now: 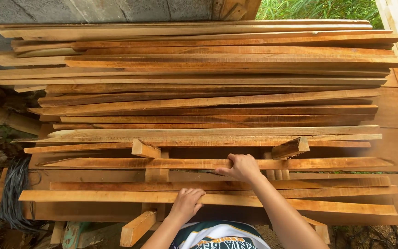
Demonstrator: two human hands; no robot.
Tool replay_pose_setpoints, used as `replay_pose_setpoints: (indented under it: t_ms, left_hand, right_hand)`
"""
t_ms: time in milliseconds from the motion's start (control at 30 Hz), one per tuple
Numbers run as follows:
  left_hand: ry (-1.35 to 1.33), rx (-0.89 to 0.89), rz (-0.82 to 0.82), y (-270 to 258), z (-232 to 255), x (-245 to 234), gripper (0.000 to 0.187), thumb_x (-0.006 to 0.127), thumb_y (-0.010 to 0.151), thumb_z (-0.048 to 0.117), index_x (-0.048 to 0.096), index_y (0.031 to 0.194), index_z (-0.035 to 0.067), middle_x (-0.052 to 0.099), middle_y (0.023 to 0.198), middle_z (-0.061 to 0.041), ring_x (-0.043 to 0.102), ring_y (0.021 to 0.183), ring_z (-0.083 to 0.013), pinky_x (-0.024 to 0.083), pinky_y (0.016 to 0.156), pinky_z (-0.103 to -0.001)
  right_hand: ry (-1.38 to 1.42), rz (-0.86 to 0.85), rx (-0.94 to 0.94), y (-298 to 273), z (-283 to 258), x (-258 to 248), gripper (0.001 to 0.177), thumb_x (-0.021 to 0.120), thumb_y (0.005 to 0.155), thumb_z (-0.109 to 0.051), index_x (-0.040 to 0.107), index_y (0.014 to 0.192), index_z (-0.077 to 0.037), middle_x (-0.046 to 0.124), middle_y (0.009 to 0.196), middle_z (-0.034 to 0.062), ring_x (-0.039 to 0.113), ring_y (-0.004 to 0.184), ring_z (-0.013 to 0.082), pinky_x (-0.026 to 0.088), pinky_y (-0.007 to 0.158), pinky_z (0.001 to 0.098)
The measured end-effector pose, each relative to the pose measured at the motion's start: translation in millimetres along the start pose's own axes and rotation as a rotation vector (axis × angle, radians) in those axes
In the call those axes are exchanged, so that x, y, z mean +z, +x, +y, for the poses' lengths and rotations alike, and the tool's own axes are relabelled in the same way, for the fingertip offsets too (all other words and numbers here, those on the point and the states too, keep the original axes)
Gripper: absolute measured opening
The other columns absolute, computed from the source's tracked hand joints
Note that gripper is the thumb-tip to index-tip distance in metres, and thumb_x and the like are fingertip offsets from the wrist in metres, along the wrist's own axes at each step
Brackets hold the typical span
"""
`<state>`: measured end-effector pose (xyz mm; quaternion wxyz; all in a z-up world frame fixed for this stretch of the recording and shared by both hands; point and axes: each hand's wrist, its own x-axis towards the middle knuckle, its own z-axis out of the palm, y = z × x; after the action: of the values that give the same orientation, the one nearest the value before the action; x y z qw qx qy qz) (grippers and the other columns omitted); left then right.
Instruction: Sorting and arranging long wooden planks on a support structure.
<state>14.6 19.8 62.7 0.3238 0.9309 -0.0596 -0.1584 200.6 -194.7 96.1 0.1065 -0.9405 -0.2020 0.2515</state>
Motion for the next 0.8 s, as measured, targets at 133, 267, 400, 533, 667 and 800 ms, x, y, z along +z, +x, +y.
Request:
replay_pose_setpoints:
  t_ms: [133,267,400,533,667,800]
  left_hand:
    - [0.027,0.061,0.106,19.5,-3.7,1.9,0.042,0.08,0.078,0.018,0.069,0.119,0.015,0.073,0.123,0.004,0.065,0.113,-0.0157,0.041,0.1,-0.036]
    - [0.078,0.089,0.097,36.6,-26.3,11.9,0.038,0.075,0.082,0.023,0.069,0.119,0.017,0.072,0.122,0.002,0.064,0.116,-0.0201,0.041,0.105,-0.041]
    - [0.105,0.081,0.032,47.2,-49.0,37.3,0.046,0.073,0.085,0.029,0.063,0.13,0.024,0.066,0.13,0.007,0.058,0.127,-0.0161,0.039,0.109,-0.043]
    - [0.195,0.09,0.103,50.0,-47.4,46.7,0.048,0.075,0.084,0.028,0.063,0.13,0.026,0.062,0.134,0.009,0.046,0.139,-0.0169,0.025,0.117,-0.055]
    - [0.136,0.197,0.299,19.9,1.6,22.8,0.033,0.071,0.092,0.032,0.066,0.123,0.022,0.064,0.129,0.005,0.054,0.129,-0.0198,0.03,0.115,-0.053]
    - [-0.046,0.414,0.591,-9.6,63.0,-38.0,0.017,0.073,0.091,0.026,0.077,0.108,0.023,0.075,0.105,0.008,0.072,0.099,-0.0169,0.054,0.087,-0.035]
  right_hand:
    - [0.003,0.034,-0.021,-1.9,-11.3,-17.9,0.075,0.067,0.069,-0.088,0.067,0.074,-0.013,0.069,0.064,0.0016,0.068,0.065,0.0212,0.047,0.087,0.0353]
    - [0.031,0.045,-0.045,-6.7,-23.8,-34.6,0.073,0.063,0.073,-0.087,0.07,0.087,-0.016,0.073,0.077,0.0033,0.069,0.076,0.0224,0.051,0.073,0.034]
    - [0.043,0.009,-0.056,-14.8,-32.0,-47.9,0.072,0.06,0.076,-0.085,0.072,0.106,-0.021,0.078,0.097,0.0016,0.073,0.101,0.021,0.048,0.084,0.0338]
    - [0.057,0.055,-0.07,-18.1,-30.8,-43.8,0.069,0.063,0.075,-0.083,0.072,0.105,-0.021,0.078,0.094,-0.0004,0.073,0.098,0.0188,0.047,0.082,0.0335]
    - [0.063,0.132,-0.13,-35.2,-30.6,-34.6,0.065,0.07,0.074,-0.077,0.071,0.104,-0.02,0.076,0.091,-0.0011,0.073,0.095,0.0177,0.047,0.079,0.0327]
    - [-0.053,0.17,-0.256,-61.8,-27.0,-12.5,0.055,0.08,0.069,-0.066,0.064,0.097,-0.021,0.069,0.081,-0.0034,0.071,0.085,0.0169,0.051,0.073,0.0328]
